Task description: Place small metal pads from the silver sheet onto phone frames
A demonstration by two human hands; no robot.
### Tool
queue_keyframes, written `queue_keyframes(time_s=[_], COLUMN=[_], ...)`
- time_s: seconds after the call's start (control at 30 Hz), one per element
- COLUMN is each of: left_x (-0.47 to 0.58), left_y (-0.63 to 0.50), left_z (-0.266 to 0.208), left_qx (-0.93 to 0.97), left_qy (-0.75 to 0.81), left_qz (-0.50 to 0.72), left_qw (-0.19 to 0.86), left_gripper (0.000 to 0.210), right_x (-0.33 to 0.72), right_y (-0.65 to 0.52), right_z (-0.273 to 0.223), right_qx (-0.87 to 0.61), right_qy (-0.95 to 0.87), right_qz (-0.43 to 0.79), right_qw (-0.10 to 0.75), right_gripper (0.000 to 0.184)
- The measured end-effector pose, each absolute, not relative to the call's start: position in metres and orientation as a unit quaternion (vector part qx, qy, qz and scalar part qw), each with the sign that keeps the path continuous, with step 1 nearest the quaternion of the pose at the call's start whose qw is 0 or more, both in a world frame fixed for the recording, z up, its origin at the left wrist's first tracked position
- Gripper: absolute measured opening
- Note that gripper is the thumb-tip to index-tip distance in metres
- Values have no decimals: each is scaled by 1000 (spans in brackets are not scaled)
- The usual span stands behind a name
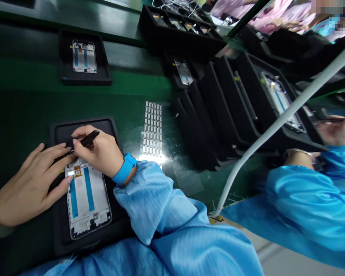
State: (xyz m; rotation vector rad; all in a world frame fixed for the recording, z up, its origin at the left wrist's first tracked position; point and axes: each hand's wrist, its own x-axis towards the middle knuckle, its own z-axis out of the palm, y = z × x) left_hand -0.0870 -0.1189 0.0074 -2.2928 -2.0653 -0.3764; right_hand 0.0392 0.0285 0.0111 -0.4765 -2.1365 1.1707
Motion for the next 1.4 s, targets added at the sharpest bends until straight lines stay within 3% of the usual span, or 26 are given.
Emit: queue_keyframes(time_s=[0.3,0.7,0.93,1.3,1.4], left_x=[-87,-87,-88,-88,-87], left_y=[-120,-119,-120,-119,-119], left_z=[6,7,6,6,6], left_qx=[-737,-736,-735,-730,-726], left_qy=[-665,-666,-667,-669,-671], left_qz=[-118,-121,-126,-141,-149], left_qw=[14,11,6,-8,-10], left_gripper=[45,45,46,46,44], right_x=[40,41,45,47,51], right_y=[30,29,29,31,30], right_z=[11,11,11,6,9], right_qx=[-217,-144,-126,-55,-63], right_qy=[-807,-839,-839,-884,-877], right_qz=[440,403,345,326,325], right_qw=[330,336,401,331,349], right_gripper=[10,8,6,14,15])
